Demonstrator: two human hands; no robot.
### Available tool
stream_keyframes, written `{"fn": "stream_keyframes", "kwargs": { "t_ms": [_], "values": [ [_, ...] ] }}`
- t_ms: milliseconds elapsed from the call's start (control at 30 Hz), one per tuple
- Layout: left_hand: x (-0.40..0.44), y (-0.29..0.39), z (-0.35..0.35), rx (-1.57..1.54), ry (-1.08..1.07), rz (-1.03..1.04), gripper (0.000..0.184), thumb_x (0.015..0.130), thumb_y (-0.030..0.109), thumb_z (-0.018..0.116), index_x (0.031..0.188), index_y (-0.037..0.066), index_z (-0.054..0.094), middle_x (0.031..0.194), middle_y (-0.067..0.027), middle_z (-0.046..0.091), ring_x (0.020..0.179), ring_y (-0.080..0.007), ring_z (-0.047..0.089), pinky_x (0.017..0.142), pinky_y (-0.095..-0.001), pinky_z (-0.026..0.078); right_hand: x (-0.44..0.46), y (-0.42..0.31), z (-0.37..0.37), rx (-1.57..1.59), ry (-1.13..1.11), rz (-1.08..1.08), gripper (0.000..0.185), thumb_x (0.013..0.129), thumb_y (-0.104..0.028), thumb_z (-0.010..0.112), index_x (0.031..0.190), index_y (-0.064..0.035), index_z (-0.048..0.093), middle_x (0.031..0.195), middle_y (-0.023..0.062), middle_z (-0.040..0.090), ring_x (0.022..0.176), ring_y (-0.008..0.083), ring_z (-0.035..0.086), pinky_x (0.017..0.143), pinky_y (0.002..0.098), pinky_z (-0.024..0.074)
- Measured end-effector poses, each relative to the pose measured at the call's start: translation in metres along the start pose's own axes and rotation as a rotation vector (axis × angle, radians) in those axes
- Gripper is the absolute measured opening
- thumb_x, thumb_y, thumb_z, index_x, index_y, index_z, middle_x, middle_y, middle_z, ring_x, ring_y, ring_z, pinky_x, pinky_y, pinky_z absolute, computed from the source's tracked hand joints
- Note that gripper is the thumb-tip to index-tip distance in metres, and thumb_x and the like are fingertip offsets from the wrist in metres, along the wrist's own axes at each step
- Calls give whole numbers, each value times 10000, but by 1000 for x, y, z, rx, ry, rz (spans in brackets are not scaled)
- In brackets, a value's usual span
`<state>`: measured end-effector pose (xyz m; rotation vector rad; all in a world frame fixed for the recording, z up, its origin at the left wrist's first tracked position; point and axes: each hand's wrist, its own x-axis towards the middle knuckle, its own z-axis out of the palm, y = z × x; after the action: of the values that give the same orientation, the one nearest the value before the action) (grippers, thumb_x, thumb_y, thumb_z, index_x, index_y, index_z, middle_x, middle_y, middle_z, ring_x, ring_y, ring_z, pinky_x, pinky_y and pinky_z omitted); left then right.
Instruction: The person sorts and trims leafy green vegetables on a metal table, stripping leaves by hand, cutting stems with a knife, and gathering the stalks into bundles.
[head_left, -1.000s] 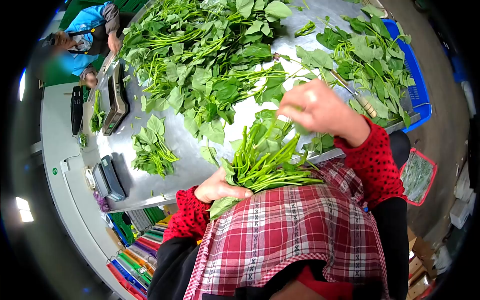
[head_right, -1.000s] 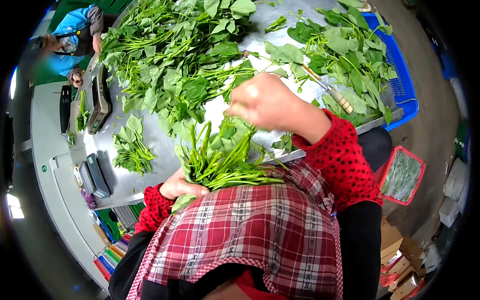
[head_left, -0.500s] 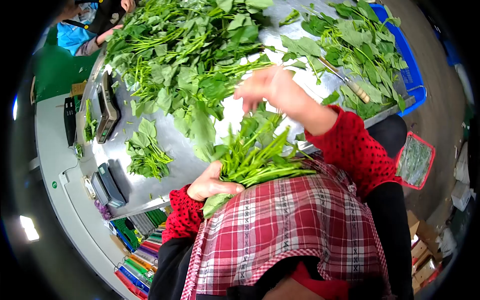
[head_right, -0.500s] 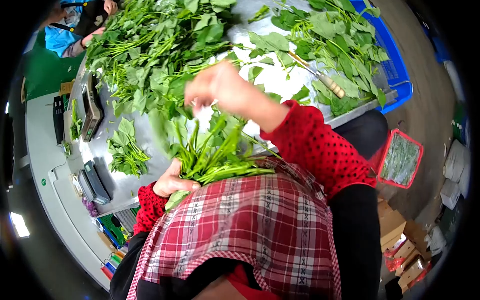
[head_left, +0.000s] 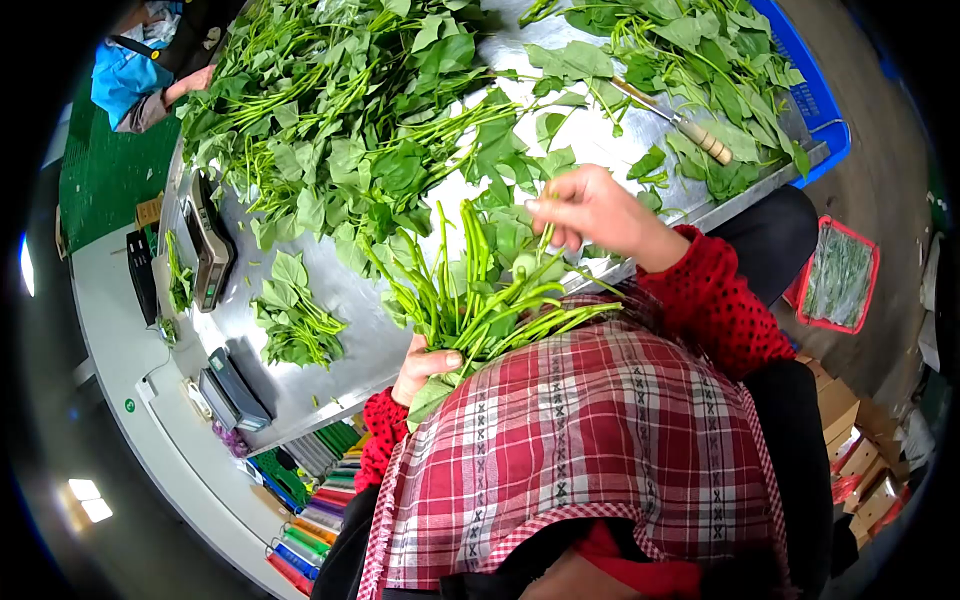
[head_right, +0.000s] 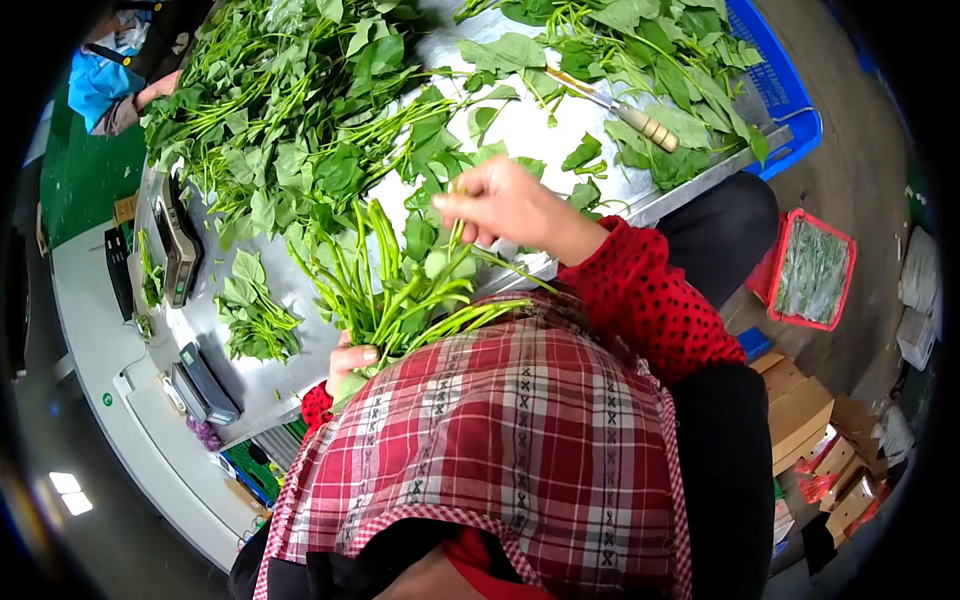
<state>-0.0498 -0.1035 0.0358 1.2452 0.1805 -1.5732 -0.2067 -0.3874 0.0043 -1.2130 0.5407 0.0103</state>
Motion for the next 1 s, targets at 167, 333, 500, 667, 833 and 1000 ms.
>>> {"fn": "stream_keyframes", "kwargs": {
  "t_ms": [167,333,500,667,833,1000],
  "values": [
    [-6,-11,0,-118,55,70,753,639,-25,691,1344,29,432,1216,-132,589,1088,-276,582,962,-387,447,1,6,-67,234,450,-180,305,939,-246,565,1028,36,641,818,85,673,642,87,595,555,224,481],
    [-6,-14,2,-152,73,113,758,636,-39,689,1346,30,430,1220,-134,587,1086,-278,585,954,-391,455,-17,7,9,-68,-186,-57,296,870,-140,656,1110,28,607,891,109,682,717,112,638,618,247,514],
    [-11,-15,2,-166,96,127,764,634,-53,686,1348,30,429,1224,-137,585,1084,-280,588,946,-394,463,2,12,1,209,-145,-103,103,836,-88,664,802,5,637,741,51,679,646,99,632,615,238,509],
    [-12,-19,6,-184,100,136,769,631,-67,684,1350,31,427,1228,-140,584,1081,-281,591,938,-397,471,-10,-35,-9,-229,236,-490,163,801,-119,683,907,4,671,1091,140,638,977,187,611,841,314,483],
    [-14,-17,11,-176,100,123,775,629,-81,682,1351,31,426,1232,-143,582,1079,-283,594,930,-400,479,-7,-10,39,-744,-152,-575,246,740,-222,768,825,-7,682,1237,182,554,1170,298,506,968,382,403],
    [-20,-17,9,-174,119,97,781,626,-95,679,1353,32,424,1236,-146,580,1077,-285,597,922,-403,488,-4,-21,29,-292,-180,-422,183,796,-165,718,723,-7,663,1206,138,596,1101,247,563,932,371,422]
  ]
}}
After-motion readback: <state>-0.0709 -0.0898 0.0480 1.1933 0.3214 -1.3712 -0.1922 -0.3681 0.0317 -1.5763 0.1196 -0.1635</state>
